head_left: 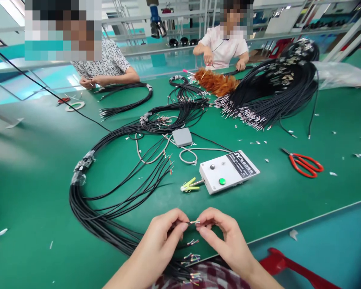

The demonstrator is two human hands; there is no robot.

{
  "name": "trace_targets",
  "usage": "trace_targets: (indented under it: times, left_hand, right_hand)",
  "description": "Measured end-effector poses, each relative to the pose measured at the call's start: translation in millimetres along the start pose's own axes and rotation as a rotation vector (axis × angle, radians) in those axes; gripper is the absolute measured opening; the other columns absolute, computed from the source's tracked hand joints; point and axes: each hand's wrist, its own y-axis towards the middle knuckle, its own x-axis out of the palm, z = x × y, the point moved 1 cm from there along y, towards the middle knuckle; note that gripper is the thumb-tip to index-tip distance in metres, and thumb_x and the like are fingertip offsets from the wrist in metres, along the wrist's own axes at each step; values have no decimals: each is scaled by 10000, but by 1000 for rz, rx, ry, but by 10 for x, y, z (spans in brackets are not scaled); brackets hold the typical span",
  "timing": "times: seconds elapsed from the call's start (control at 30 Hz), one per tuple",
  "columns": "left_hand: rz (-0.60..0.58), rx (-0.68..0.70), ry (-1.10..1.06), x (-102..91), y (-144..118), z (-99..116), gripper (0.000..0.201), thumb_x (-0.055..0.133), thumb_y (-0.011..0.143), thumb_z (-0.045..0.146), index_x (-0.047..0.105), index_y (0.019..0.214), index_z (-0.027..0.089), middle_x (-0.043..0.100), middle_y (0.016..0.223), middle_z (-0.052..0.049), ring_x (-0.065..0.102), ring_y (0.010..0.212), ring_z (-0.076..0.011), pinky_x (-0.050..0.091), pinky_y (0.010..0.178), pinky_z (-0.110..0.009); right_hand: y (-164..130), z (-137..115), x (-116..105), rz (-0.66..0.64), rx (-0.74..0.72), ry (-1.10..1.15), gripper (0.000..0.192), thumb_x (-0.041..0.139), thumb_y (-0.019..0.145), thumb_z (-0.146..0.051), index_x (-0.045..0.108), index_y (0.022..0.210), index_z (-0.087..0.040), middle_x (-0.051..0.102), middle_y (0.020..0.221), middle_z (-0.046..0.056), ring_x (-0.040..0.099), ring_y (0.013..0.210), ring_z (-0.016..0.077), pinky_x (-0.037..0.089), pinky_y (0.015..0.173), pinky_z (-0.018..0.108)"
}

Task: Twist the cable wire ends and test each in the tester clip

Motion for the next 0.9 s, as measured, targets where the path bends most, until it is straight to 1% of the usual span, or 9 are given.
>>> trace_targets:
  times: [0.13, 0.27, 0.37, 0.5, 0.6, 0.73, 0.8, 0.9]
  left_hand:
    - [-4, -22, -58, 35, -14, -14, 226, 454, 954, 339, 577, 825, 199, 499, 657, 28, 444, 615, -139, 350, 577, -238]
    - [21, -13, -95, 45, -15, -25, 221, 458, 946, 328, 575, 812, 198, 467, 630, 37, 422, 593, -133, 329, 555, -232]
    - [26, -19, -145, 50, -11, -37, 209, 444, 952, 327, 577, 850, 202, 449, 616, 44, 414, 585, -133, 327, 547, -230]
    - [33, -18, -181, 59, -12, -47, 199, 427, 962, 340, 571, 925, 209, 471, 642, 37, 425, 600, -139, 345, 561, -234]
    - [47, -15, -197, 65, -17, -58, 198, 436, 958, 349, 576, 931, 210, 516, 668, 22, 431, 598, -140, 351, 561, -241]
    - [49, -20, -224, 70, -21, -71, 197, 440, 954, 353, 574, 956, 209, 566, 702, 1, 439, 595, -142, 357, 559, -248]
    - [53, -21, -238, 69, -19, -67, 199, 442, 951, 361, 568, 963, 208, 559, 685, 4, 438, 593, -143, 358, 557, -248]
    - [59, -21, -250, 68, -11, -50, 208, 439, 945, 376, 554, 978, 205, 498, 626, 28, 431, 587, -146, 355, 560, -250]
  right_hand:
    - [43, -10, 69, 37, 3, 10, 91, 635, 835, -259, 663, 809, -177, 654, 770, 25, 591, 692, 141, 473, 649, 250]
    - [83, -2, 116, 63, 78, 34, 143, 661, 817, -301, 663, 751, -173, 653, 704, 20, 579, 656, 143, 475, 635, 255]
    - [97, 14, 137, 69, 141, 103, 185, 676, 809, -342, 661, 744, -170, 664, 689, 23, 596, 654, 147, 485, 644, 259]
    - [109, 13, 151, 84, 148, 166, 210, 699, 799, -376, 673, 770, -170, 681, 717, 29, 611, 664, 146, 489, 652, 254]
    - [120, -3, 158, 75, 141, 216, 248, 684, 815, -417, 678, 783, -171, 688, 716, 32, 639, 669, 156, 503, 661, 262]
    - [131, -6, 172, 64, 179, 282, 286, 682, 817, -457, 677, 775, -174, 689, 694, 30, 662, 682, 170, 527, 687, 281]
    - [131, 6, 180, 68, 203, 313, 284, 707, 795, -457, 675, 769, -176, 696, 697, 32, 655, 671, 167, 528, 678, 282]
    - [130, 26, 190, 73, 222, 365, 278, 734, 773, -449, 676, 767, -177, 704, 710, 31, 646, 657, 157, 525, 670, 278]
